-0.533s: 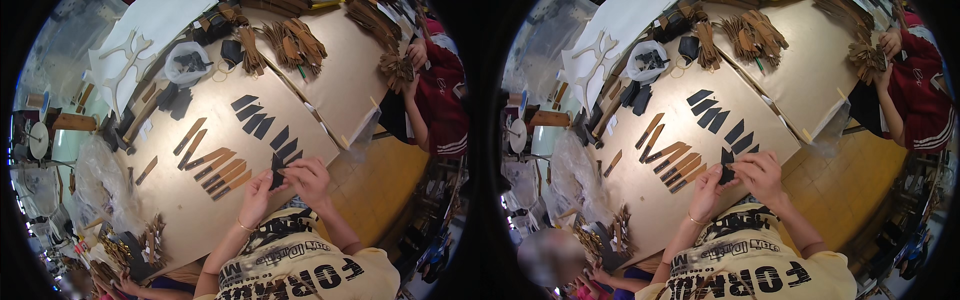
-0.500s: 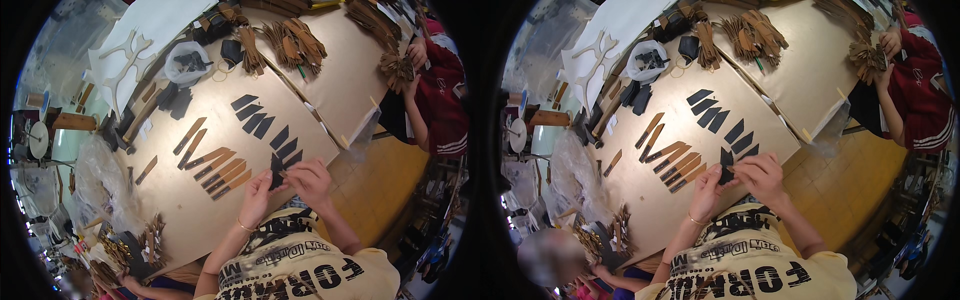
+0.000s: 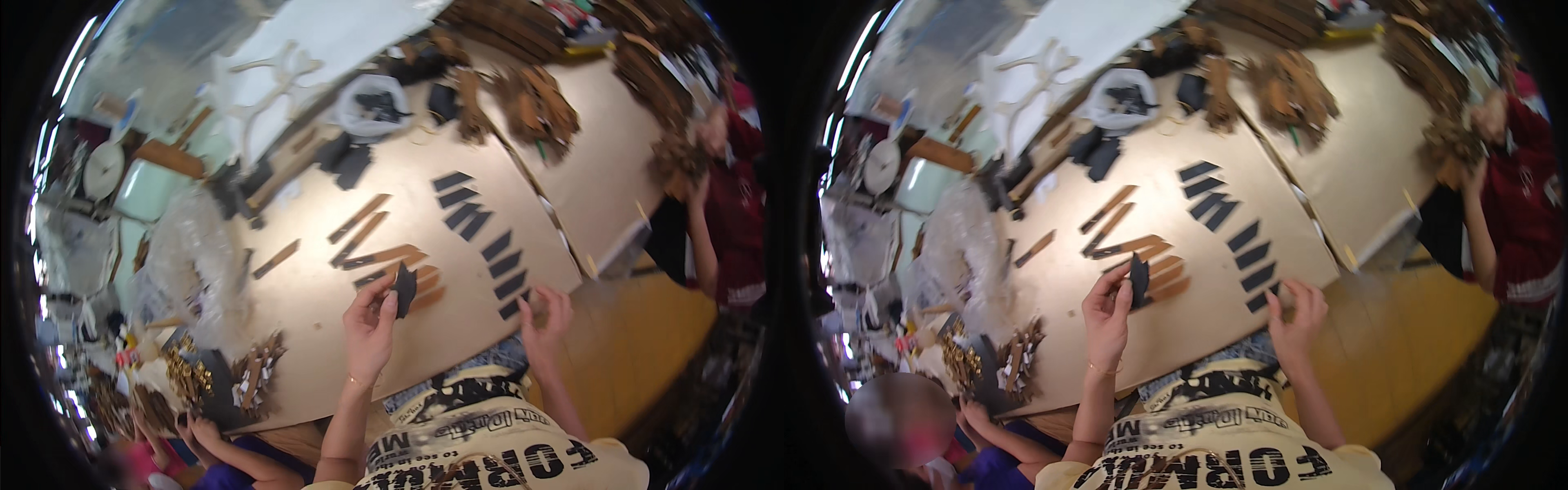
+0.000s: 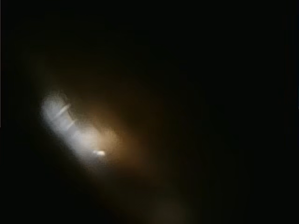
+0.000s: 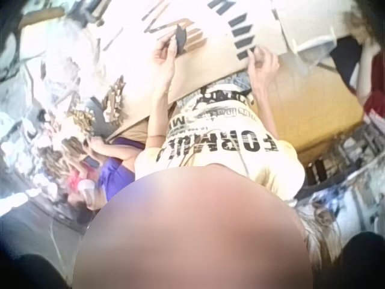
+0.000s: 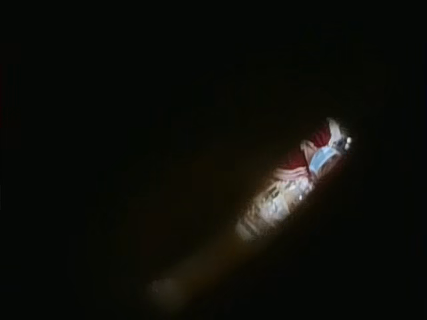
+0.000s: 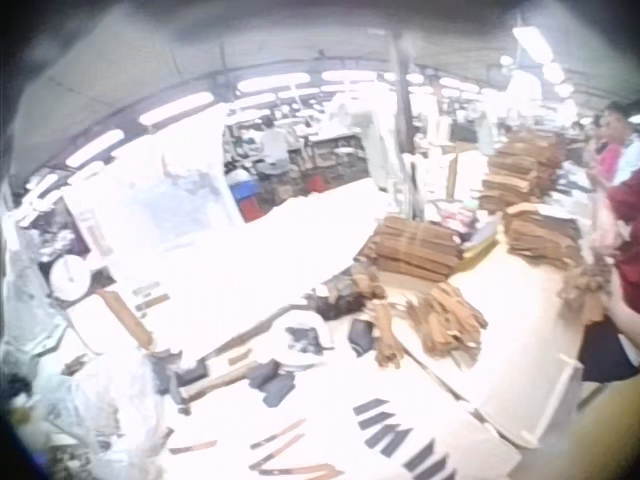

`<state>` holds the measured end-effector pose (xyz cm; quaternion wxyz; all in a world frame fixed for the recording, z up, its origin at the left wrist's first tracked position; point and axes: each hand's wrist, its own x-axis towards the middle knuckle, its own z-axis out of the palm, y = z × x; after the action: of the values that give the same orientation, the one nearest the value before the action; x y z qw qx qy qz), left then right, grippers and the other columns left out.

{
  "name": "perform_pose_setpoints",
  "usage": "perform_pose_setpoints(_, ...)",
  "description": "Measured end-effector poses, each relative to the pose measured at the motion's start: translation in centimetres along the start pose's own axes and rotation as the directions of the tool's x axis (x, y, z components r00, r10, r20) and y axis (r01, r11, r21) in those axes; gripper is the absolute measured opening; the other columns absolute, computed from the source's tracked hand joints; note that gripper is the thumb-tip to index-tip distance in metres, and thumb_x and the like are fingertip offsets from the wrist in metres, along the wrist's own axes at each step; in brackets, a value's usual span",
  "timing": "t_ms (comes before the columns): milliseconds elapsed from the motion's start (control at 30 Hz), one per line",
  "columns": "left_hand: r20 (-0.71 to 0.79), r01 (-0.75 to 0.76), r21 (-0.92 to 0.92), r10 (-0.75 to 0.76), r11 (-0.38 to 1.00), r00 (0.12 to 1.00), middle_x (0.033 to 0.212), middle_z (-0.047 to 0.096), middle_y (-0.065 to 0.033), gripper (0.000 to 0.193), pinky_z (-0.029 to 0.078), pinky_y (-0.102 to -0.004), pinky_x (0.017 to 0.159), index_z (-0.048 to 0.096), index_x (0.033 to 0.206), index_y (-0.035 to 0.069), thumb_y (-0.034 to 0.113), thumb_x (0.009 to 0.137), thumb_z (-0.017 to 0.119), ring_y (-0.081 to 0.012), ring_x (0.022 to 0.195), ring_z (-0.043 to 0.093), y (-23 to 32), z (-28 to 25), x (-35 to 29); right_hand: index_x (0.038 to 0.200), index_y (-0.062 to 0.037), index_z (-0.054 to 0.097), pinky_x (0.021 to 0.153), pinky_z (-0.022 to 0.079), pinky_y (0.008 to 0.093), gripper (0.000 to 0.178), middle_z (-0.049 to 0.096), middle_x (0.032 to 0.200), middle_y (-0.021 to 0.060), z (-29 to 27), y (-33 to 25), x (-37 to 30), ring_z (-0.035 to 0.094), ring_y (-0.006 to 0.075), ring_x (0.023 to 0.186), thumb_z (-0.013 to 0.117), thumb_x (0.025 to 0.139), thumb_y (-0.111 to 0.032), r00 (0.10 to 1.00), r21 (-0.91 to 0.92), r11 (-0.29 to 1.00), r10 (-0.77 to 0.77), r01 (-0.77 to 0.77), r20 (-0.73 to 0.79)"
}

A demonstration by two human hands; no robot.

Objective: The person assembles small leather pieces by hand, aligning and pressing a dark strip onto a tan strip. They repeat this process with multiple pairs, arranging the finished units on the table.

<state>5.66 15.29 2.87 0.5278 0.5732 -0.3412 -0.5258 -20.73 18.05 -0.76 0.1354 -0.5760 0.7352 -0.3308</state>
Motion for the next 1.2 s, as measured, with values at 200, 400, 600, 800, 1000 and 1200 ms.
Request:
perform_pose_setpoints(200,-0.066,-0.361,0.444,0.432,0.82,0.9,0.084,0.07,-0.0053,0.016,0.051,-0.0244,0.066,0.069,0.102,-0.003,0.009,0.091,0.069,-0.0086,0.074,0.063,2.5,-5.9,11.5,0.11,-0.0067,0.064,0.087,0.039,0.0388,0.024,0.057,0.108,0.0092,-0.1,1.1,1.6,0.052,0.0266,0.094,0.069,0.088,-0.015,0.998,0.112,0.992,0.065,-0.063,-0.014)
perform_pose_setpoints(400,-0.028,-0.397,0.632,0.532,0.666,0.847,0.079,0.071,-0.0123,0.018,0.052,-0.0307,0.068,0.074,0.092,0.0,0.016,0.084,0.072,-0.0182,0.069,0.067,4.0,-5.6,25.3,0.106,-0.0049,0.064,0.092,0.038,0.0398,0.017,0.057,0.11,0.0097,-0.4,1.0,4.8,0.054,0.0271,0.101,0.066,0.09,-0.01,0.987,0.113,0.99,-0.065,0.082,-0.147)
perform_pose_setpoints(600,0.034,-0.37,0.893,0.782,0.255,0.622,0.096,0.066,-0.0169,0.019,0.046,-0.0422,0.087,0.073,0.095,0.002,0.016,0.082,0.073,-0.0327,0.094,0.062,2.5,-4.9,26.6,0.103,-0.0045,0.066,0.094,0.04,0.0404,0.015,0.059,0.108,0.0115,-1.5,-0.8,4.7,0.055,0.0297,0.105,0.067,0.088,-0.006,0.983,0.107,0.991,-0.059,0.078,-0.171)
perform_pose_setpoints(800,0.089,-0.562,0.722,0.752,0.403,0.653,0.106,0.064,-0.0151,0.015,0.046,-0.0407,0.089,0.068,0.103,0.002,0.008,0.088,0.067,-0.0331,0.1,0.06,2.4,-5.0,14.3,0.099,-0.0071,0.069,0.088,0.044,0.0401,0.018,0.062,0.1,0.0085,0.6,-4.0,4.7,0.058,0.0271,0.098,0.074,0.082,-0.012,0.889,0.285,0.907,-0.383,0.31,0.25)
perform_pose_setpoints(1000,0.369,-0.518,0.814,0.455,0.263,0.81,0.114,0.063,-0.0082,0.029,0.045,-0.0403,0.09,0.071,0.106,0.009,0.009,0.077,0.078,-0.0278,0.105,0.059,-1.1,-3.8,-1.1,0.101,-0.0115,0.068,0.088,0.042,0.0365,0.026,0.059,0.102,0.005,5.1,-6.5,4.1,0.056,0.0235,0.101,0.075,0.08,-0.023,0.567,0.282,0.684,-0.722,0.673,0.396)
perform_pose_setpoints(1200,0.337,-0.478,0.854,0.48,0.207,0.81,0.11,0.062,-0.0055,0.034,0.042,-0.04,0.087,0.07,0.109,0.011,0.015,0.076,0.08,-0.025,0.101,0.059,-4.3,-2.5,-2.2,0.104,-0.0159,0.07,0.092,0.039,0.0381,0.023,0.058,0.103,0.0044,7.7,-6.1,3.6,0.056,0.0221,0.101,0.068,0.081,-0.019,0.493,0.204,0.575,-0.801,0.793,0.34)
